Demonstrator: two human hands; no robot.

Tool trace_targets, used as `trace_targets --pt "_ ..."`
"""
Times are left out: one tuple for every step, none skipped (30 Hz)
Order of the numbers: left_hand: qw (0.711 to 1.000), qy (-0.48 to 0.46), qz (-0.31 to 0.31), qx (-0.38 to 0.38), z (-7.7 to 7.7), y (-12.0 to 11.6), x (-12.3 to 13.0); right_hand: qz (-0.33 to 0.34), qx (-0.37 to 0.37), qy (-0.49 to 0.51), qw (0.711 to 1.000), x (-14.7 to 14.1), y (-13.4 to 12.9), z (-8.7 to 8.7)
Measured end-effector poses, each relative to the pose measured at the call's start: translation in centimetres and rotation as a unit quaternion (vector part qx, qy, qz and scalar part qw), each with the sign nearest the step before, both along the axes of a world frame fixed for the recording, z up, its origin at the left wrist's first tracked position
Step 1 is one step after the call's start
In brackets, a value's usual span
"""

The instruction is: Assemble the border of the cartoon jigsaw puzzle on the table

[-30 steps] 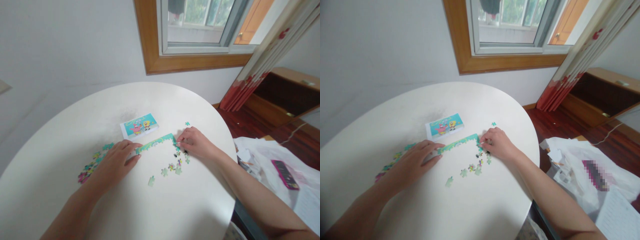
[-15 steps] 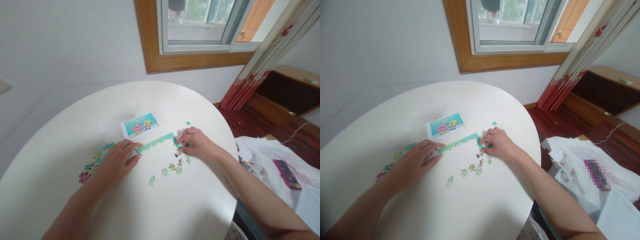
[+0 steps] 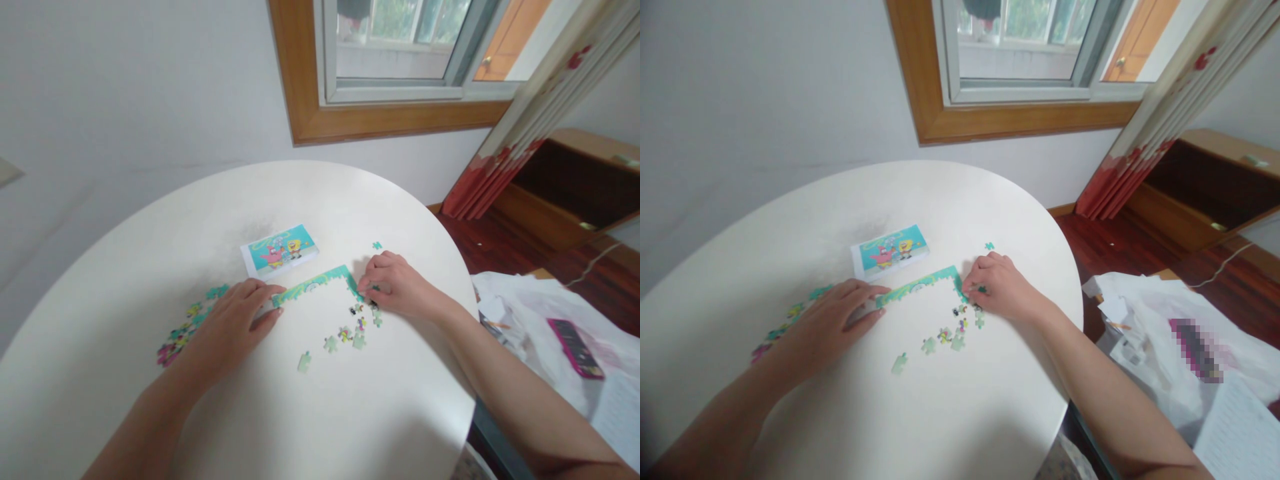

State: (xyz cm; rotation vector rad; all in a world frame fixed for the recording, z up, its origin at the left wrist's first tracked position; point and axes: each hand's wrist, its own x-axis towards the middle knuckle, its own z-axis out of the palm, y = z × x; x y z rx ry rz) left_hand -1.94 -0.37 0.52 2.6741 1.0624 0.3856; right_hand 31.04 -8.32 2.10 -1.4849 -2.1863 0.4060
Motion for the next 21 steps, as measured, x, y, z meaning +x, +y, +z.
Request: trace_targets --pt "1.000 -0.001 0.000 0.001 0.03 -0.02 0.02 0.002 0.001 -0.001 1.000 0.00 0.01 -0.04" --pt "1.000 -0.002 -0.001 0.003 0.06 -0.03 0.03 0.003 0.002 -0.003 1.000 -0.01 0.02 -0.07" --pt "1.000 -0.002 -0.001 0.003 0.09 -0.04 0.04 0.002 0.003 -0.006 1.000 -0.02 0.02 -0.10" --pt "1.000 0.000 -0.001 0.002 0.10 -0.04 0.04 0.001 0.004 -0.008 1.000 -0.03 0.02 -0.12" --pt "1.000 0.002 -0.001 0.000 0.10 -0.03 0.04 -0.001 0.003 -0.010 1.000 -0.05 0.02 -0.13" --pt "1.000 0.004 0.000 -0.001 0.10 -0.02 0.04 -0.003 0.002 -0.013 1.000 -0.07 0.01 -0.13" --pt "1.000 0.005 0.001 -0.002 0.10 -0.01 0.04 -0.006 0.001 -0.015 1.000 -0.09 0.00 -0.11" --pt "1.000 0.004 0.002 -0.001 0.10 0.01 0.04 -0.008 -0.001 -0.017 1.000 -0.12 -0.01 -0.08" --pt "1.000 0.004 0.002 -0.001 0.11 0.02 0.06 -0.011 -0.003 -0.020 1.000 -0.16 -0.03 -0.05" --pt "1.000 0.003 0.003 -0.001 0.13 0.04 0.07 -0.014 -0.005 -0.024 1.000 -0.20 -0.04 -0.02" --pt "1.000 0.003 0.003 -0.003 0.16 0.04 0.09 -0.016 -0.006 -0.029 0.999 -0.24 -0.05 0.00" --pt "1.000 0.003 0.004 -0.005 0.19 0.05 0.12 -0.017 -0.006 -0.034 0.999 -0.27 -0.05 0.01" --pt "1.000 0.003 0.004 -0.008 0.23 0.06 0.14 -0.018 -0.006 -0.038 0.999 -0.28 -0.05 0.00" --pt "1.000 0.003 0.005 -0.012 0.27 0.07 0.16 -0.018 -0.005 -0.039 0.999 -0.27 -0.04 -0.03" --pt "1.000 0.003 0.006 -0.016 0.29 0.08 0.18 -0.017 -0.005 -0.037 0.999 -0.24 -0.03 -0.08" --pt "1.000 0.003 0.007 -0.020 0.31 0.09 0.19 -0.015 -0.003 -0.032 0.999 -0.18 -0.02 -0.12" --pt "1.000 0.003 0.008 -0.023 0.33 0.10 0.20 -0.010 -0.001 -0.025 1.000 -0.10 -0.02 -0.15" --pt "1.000 0.004 0.010 -0.025 0.33 0.11 0.21 -0.004 0.003 -0.015 1.000 0.00 -0.01 -0.17" --pt "1.000 0.004 0.011 -0.025 0.34 0.11 0.21 0.005 0.007 -0.004 1.000 0.09 -0.01 -0.16" --pt "1.000 0.003 0.011 -0.024 0.34 0.11 0.22 0.017 0.013 0.009 1.000 0.17 -0.02 -0.13" --pt "1.000 0.003 0.011 -0.023 0.34 0.10 0.23 0.034 0.018 0.023 0.999 0.22 -0.04 -0.08"
